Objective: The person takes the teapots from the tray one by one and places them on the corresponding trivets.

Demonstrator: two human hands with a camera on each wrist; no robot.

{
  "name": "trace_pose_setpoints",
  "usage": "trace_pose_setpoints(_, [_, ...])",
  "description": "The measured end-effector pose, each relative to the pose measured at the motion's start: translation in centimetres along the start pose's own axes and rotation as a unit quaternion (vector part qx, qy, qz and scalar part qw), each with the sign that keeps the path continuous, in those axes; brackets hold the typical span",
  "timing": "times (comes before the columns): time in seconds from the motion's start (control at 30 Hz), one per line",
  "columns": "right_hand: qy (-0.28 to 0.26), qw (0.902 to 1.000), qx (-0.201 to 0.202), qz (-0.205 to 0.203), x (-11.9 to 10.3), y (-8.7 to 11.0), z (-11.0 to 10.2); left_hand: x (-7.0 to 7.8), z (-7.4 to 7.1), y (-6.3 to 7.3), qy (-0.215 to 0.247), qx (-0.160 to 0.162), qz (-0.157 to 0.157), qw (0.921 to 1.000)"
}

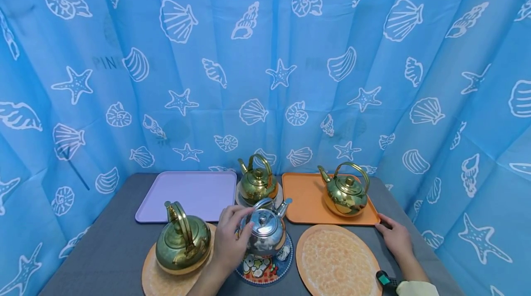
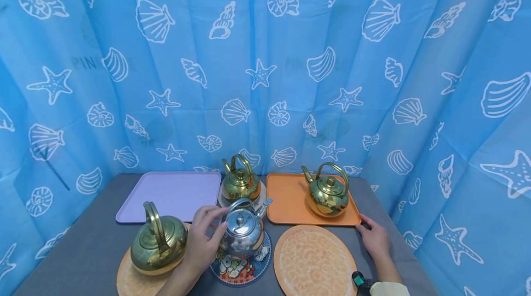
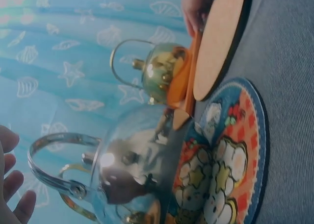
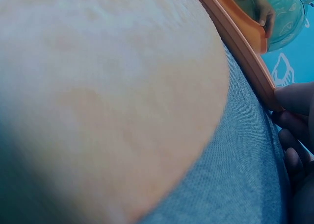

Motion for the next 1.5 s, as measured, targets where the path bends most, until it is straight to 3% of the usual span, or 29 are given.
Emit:
trace_pose_setpoints(0.2, [-0.001, 1.0, 0.0, 0.002, 0.2, 0.0, -0.1, 2.0, 0.1, -0.4, 0.033, 0.004, 0.022, 0.9992])
trace_pose_setpoints(0.4, [0.0, 1.0, -0.002, -0.001, 0.2, 0.1, -0.2, 4.0, 1.1, -0.5, 0.086, -0.016, 0.035, 0.9956])
trace_pose_setpoints(0.6, [-0.003, 1.0, 0.0, -0.005, 0.3, 0.1, -0.3, 5.7, 3.2, -0.1, 0.127, -0.045, 0.038, 0.9901])
trace_pose_setpoints(0.83, [0.005, 0.9999, 0.006, -0.01, 0.2, 0.1, -0.4, 6.6, 6.4, 1.1, 0.17, -0.1, 0.024, 0.9801])
trace_pose_setpoints(1.1, [-0.008, 0.9999, 0.004, 0.005, 0.2, 0.0, 0.0, 5.8, 11.3, 3.4, 0.203, -0.194, -0.022, 0.9597])
trace_pose_setpoints(1.33, [-0.01, 0.9999, 0.007, 0.01, 0.1, 0.1, -0.2, 5.0, 14.1, 4.5, 0.177, -0.234, -0.024, 0.9558])
trace_pose_setpoints(1.5, [-0.008, 0.9999, 0.008, 0.003, 0.0, 0.2, -0.2, 4.1, 16.0, 5.4, 0.173, -0.257, -0.049, 0.9495])
Point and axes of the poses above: each hand's wrist, its own y-axis away from the middle knuckle, its own z-axis out of the palm, x = y × z, the point moved 10 cm from there along -y, towards the middle knuckle, and after that the axes turned 8 degrees about x, right-handed, at the moved point
